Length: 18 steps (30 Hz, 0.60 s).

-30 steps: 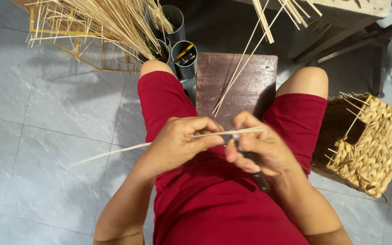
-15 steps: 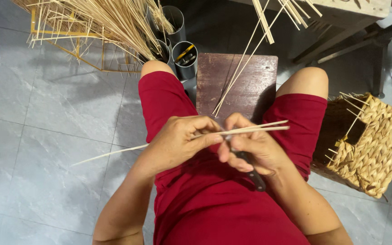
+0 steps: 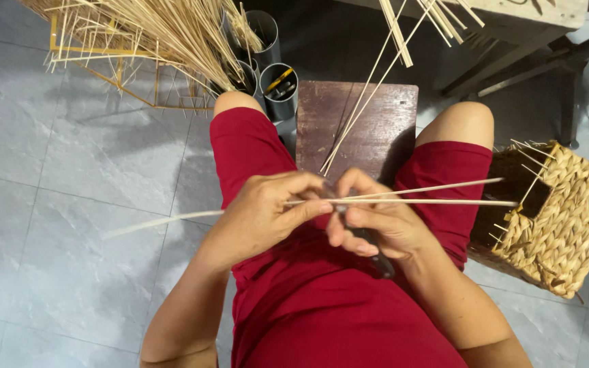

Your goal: The person sits on a low stool with a wooden board on their lap and splits thin bamboo strips into narrower slats using a knife. They repeatedly select long bamboo strips from a bundle, hold them against the board, and shave or split them lengthwise, setting processed strips aside.

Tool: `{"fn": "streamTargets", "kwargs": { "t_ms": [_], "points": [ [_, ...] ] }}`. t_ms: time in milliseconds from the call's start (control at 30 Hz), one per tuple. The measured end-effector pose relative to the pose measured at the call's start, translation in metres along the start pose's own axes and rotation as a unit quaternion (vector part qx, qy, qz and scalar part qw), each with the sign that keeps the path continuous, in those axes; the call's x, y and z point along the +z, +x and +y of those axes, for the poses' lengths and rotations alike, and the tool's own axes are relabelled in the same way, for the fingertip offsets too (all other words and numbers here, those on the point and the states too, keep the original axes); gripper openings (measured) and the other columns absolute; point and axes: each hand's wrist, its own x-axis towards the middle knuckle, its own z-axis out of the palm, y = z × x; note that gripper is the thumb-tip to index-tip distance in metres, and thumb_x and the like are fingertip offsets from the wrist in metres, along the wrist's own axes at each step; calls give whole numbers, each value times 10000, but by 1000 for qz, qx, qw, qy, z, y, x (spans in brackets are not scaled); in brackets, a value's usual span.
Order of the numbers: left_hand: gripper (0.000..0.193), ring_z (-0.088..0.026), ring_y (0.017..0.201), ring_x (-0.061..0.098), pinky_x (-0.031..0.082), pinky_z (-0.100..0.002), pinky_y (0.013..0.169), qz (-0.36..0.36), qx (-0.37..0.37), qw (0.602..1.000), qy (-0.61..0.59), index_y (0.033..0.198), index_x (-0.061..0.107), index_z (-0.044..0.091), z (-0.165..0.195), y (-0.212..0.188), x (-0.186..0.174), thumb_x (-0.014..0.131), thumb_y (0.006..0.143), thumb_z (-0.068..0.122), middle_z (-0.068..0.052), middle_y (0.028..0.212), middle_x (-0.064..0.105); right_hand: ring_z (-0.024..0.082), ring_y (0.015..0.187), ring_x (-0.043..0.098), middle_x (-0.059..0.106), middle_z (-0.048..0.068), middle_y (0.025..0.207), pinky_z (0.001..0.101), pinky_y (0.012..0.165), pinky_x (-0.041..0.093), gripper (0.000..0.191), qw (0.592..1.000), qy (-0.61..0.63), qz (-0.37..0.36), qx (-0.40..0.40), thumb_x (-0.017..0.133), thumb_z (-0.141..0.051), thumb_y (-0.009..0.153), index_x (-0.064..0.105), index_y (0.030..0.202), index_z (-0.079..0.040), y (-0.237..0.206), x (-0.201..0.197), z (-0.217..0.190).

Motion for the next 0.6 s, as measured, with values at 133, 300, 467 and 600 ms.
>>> {"fn": "streamTargets", "kwargs": {
  "t_ms": [133,300,467,600],
  "points": [
    [226,-215,897,687,545,-328,761,184,134,963,141,1047,709,-25,22,-19,-13,755,856,86,-136,961,714,181,567,611,741,274,922,252,431,437,164,982,-94,-82,-143,644,-76,1085,494,1145,-51,-6,-1,-27],
    [102,-200,893,694,550,-314,762,317,133,921,185,890,681,43,25,-57,-2,776,891,80,-91,914,712,263,897,754,754,226,1030,368,741,620,88,893,-379,-113,-214,604,-51,1064,577,1144,-28,-3,22,-42],
    [173,-101,514,617,473,-248,467,68,-2,998,-8,817,731,43,1,-85,24,841,832,175,-29,661,684,261,980,769,747,121,1069,356,835,645,156,734,-608,-179,-244,704,-68,984,647,1126,-37,38,56,-33],
    [227,-63,537,603,462,-216,482,-4,-115,960,-254,970,739,25,-15,-97,53,624,1004,217,-10,753,706,261,950,757,744,78,1040,354,792,628,210,685,-644,-241,-238,724,-109,950,656,1143,-61,61,79,-26]
  ]
}}
